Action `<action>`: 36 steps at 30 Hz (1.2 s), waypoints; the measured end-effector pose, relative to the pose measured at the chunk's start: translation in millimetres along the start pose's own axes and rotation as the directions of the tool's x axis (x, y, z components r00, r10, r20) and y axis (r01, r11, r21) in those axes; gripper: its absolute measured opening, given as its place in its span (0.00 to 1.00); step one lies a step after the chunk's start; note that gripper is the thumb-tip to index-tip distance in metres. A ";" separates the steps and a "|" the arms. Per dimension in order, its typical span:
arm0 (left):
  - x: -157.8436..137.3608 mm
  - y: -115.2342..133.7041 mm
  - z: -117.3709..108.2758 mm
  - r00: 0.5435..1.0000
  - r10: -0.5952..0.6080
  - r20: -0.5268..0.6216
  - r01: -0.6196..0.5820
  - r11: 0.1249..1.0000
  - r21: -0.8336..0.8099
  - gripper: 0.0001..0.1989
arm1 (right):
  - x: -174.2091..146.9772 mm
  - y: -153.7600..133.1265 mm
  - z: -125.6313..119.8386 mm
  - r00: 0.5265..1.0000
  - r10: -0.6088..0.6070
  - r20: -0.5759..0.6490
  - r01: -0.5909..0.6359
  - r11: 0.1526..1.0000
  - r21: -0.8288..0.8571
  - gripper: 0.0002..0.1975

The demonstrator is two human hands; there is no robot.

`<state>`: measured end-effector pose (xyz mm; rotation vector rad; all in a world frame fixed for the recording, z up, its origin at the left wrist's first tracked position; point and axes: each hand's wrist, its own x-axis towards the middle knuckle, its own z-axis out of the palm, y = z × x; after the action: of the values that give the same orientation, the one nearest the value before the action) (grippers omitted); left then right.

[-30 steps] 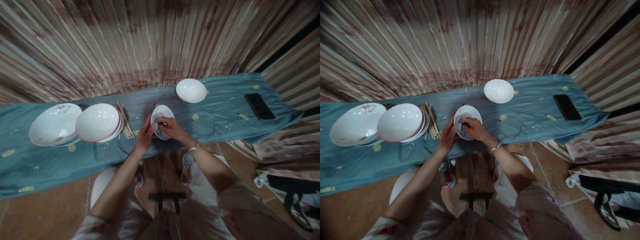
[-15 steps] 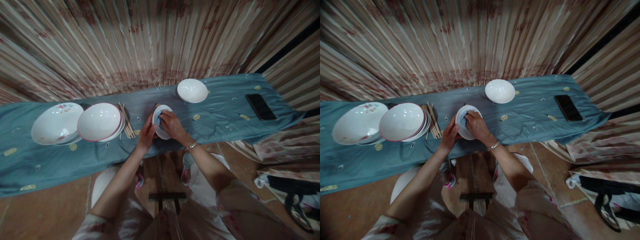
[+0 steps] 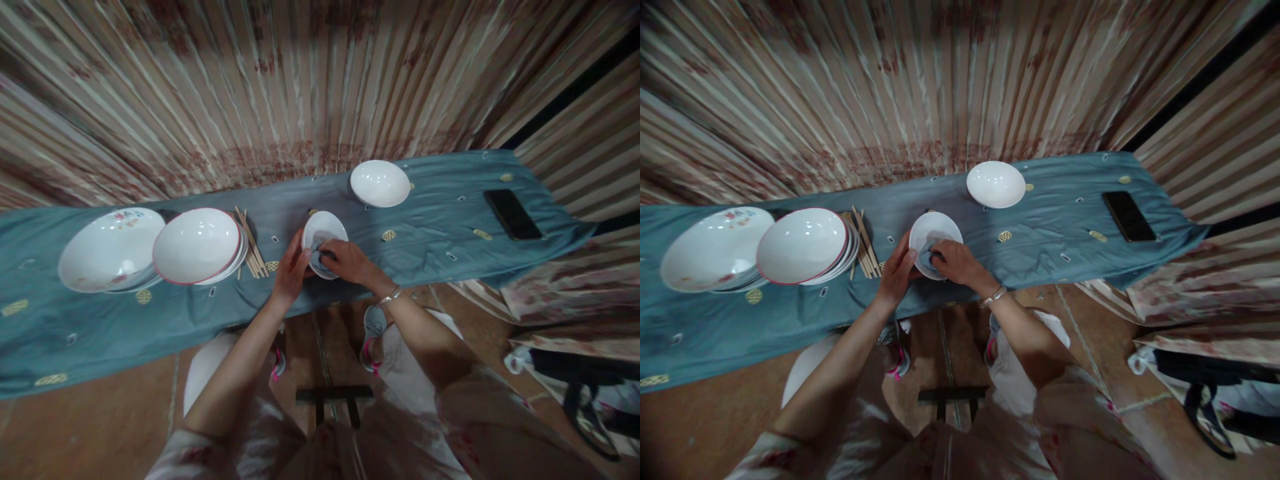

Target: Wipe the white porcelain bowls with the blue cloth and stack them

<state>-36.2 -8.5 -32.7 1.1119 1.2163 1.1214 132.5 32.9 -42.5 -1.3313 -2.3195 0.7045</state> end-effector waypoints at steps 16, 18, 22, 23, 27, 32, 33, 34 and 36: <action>3.7 0.1 -1.5 0.990 0.138 -0.036 -0.132 0.984 0.122 0.33 | -18.7 -23.2 -25.7 0.990 -0.041 0.135 -0.028 0.882 0.470 0.16; 4.7 -1.8 -3.2 0.986 0.164 -0.025 -0.158 0.977 0.141 0.34 | -22.4 -27.9 -25.0 0.996 -0.019 0.084 -0.012 0.932 0.362 0.14; 4.8 -3.6 -5.4 0.988 0.155 -0.012 -0.152 0.978 0.141 0.35 | -27.1 -35.3 -19.1 0.999 -0.027 0.025 0.022 0.987 0.156 0.16; 4.4 -3.4 -5.6 0.987 0.159 -0.013 -0.156 0.978 0.137 0.35 | -27.9 -36.9 -17.4 1.000 -0.029 0.013 0.027 0.994 0.108 0.18; 0.8 -1.1 -5.1 0.993 0.118 -0.023 -0.115 0.988 0.107 0.34 | -30.8 -43.4 -12.8 0.997 -0.076 -0.029 0.075 0.997 -0.024 0.17; -2.9 2.0 -4.2 0.999 -0.025 -0.024 0.025 1.000 -0.001 0.39 | -32.6 -50.4 -12.6 0.989 -0.135 -0.065 0.127 0.986 -0.112 0.13; -3.0 2.3 -4.3 0.999 -0.039 -0.025 0.039 0.999 -0.016 0.39 | -32.3 -51.6 -13.0 0.989 -0.131 -0.067 0.122 0.985 -0.122 0.12; -2.9 2.3 -4.5 0.999 -0.048 -0.024 0.047 0.998 -0.032 0.39 | -31.9 -52.7 -13.5 0.990 -0.124 -0.064 0.114 0.984 -0.134 0.10; -2.3 1.1 -5.2 0.998 -0.062 -0.014 0.061 0.996 -0.064 0.39 | -30.6 -54.6 -15.3 0.993 -0.108 -0.053 0.098 0.982 -0.161 0.08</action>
<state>-41.5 -10.5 -31.6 1.0128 1.2115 1.1163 118.2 -13.5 -0.2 -1.2675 -2.4164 0.4491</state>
